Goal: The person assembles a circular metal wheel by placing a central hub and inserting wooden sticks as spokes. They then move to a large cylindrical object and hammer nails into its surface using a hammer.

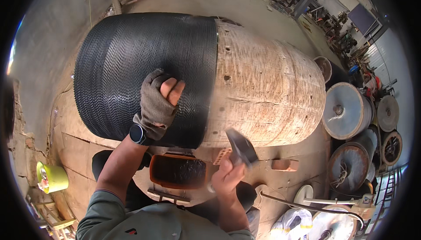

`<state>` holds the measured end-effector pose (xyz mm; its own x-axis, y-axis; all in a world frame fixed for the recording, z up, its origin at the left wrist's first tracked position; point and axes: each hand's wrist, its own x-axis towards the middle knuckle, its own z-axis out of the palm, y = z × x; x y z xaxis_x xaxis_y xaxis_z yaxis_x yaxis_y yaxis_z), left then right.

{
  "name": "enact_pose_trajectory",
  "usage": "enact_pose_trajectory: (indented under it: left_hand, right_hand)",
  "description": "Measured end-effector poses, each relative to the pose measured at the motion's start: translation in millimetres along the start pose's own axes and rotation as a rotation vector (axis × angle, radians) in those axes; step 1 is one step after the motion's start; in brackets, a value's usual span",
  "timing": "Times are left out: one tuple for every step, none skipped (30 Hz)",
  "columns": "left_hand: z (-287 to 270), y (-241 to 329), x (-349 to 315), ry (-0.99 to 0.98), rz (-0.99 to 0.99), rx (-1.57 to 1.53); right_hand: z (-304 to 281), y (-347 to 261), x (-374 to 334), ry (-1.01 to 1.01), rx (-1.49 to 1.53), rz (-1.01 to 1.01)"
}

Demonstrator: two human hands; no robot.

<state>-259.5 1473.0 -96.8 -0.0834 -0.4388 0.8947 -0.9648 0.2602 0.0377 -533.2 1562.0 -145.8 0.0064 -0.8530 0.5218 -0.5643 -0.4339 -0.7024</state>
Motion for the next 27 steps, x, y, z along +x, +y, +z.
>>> enact_pose_trajectory:
  left_hand:
    - [1, -2, 3, 0.007, -0.003, 0.008]
    - [1, -4, 5, -0.01, 0.036, 0.017]
    - [1, -6, 6, -0.044, 0.058, 0.027]
    - [3, -7, 7, -0.011, 0.096, 0.031]
    - [4, -9, 8, 0.004, 0.125, 0.038]
    - [6, -11, 9, 0.008, 0.087, 0.074]
    - [7, -11, 8, -0.039, -0.069, 0.029]
    - [10, -11, 9, -0.032, -0.109, -0.004]
    - [13, -14, 11, -0.044, -0.124, -0.017]
    - [14, -15, 11, -0.073, -0.112, 0.0]
    - [16, -16, 14, -0.072, -0.092, 0.007]
    - [16, -13, 13, -0.077, -0.165, -0.053]
    - [15, -9, 13, -0.085, -0.24, -0.111]
    - [12, -4, 11, -0.077, -0.213, 0.003]
    - [8, 2, 9, -0.078, -0.128, 0.026]
    - [5, 20, 1, -0.03, -0.203, -0.101]
    - [2, 39, -8, 0.04, -0.196, -0.185]
    - [1, 58, -17, 0.105, -0.132, -0.2]
    - [-5, 72, -26, 0.084, -0.061, -0.228]
    - [-9, 85, -35, 0.044, -0.06, -0.337]
    - [-12, 96, -42, -0.061, -0.131, -0.357]
    - [-14, 102, -47, -0.12, -0.071, -0.328]
    - [-15, 105, -50, -0.179, -0.116, -0.325]
    - [-16, 106, -50, -0.19, -0.118, -0.329]
    - [-17, 108, -51, -0.234, -0.174, -0.325]
    - [-18, 107, -49, -0.218, -0.153, -0.314]
    - [-20, 106, -47, -0.235, -0.185, -0.296]
  right_hand:
    - [1, 1, 4, -0.016, -0.139, -0.117]
    - [3, 1, 8, 0.003, -0.186, -0.137]
    - [4, 0, 10, -0.064, -0.203, -0.015]
    - [7, 1, 18, -0.222, -0.289, 0.014]
    - [4, -3, 17, -0.173, -0.221, 0.085]
    - [2, -3, 21, -0.135, -0.11, 0.054]
    - [0, -6, 19, -0.111, 0.013, 0.003]
    - [-2, -7, 19, -0.046, 0.14, -0.043]
    - [-2, -6, 20, 0.041, 0.287, -0.147]
    - [-1, -6, 15, 0.067, 0.344, -0.15]
    - [0, -2, 16, 0.027, 0.042, -0.115]
    - [1, 4, 14, -0.027, -0.234, -0.156]
    - [8, 9, 14, -0.141, -0.142, 0.124]
    - [7, 14, 6, -0.146, -0.143, 0.244]
    - [5, 18, -2, -0.134, -0.102, 0.264]
    - [2, 23, -9, -0.099, -0.04, 0.228]
    - [4, 27, -16, -0.036, -0.071, 0.152]
    - [5, 28, -24, -0.047, -0.032, 0.143]
    - [7, 29, -30, -0.036, -0.009, 0.147]
    - [7, 31, -34, -0.034, 0.018, 0.169]
    - [8, 33, -37, -0.028, -0.007, 0.14]
    - [8, 34, -38, -0.01, -0.03, 0.094]
    - [8, 35, -39, -0.011, -0.044, 0.064]
    - [8, 35, -39, -0.032, -0.067, 0.067]
    - [8, 35, -39, -0.036, -0.039, 0.06]
    - [8, 35, -38, -0.06, -0.019, 0.088]
    - [8, 35, -38, -0.086, 0.002, 0.134]
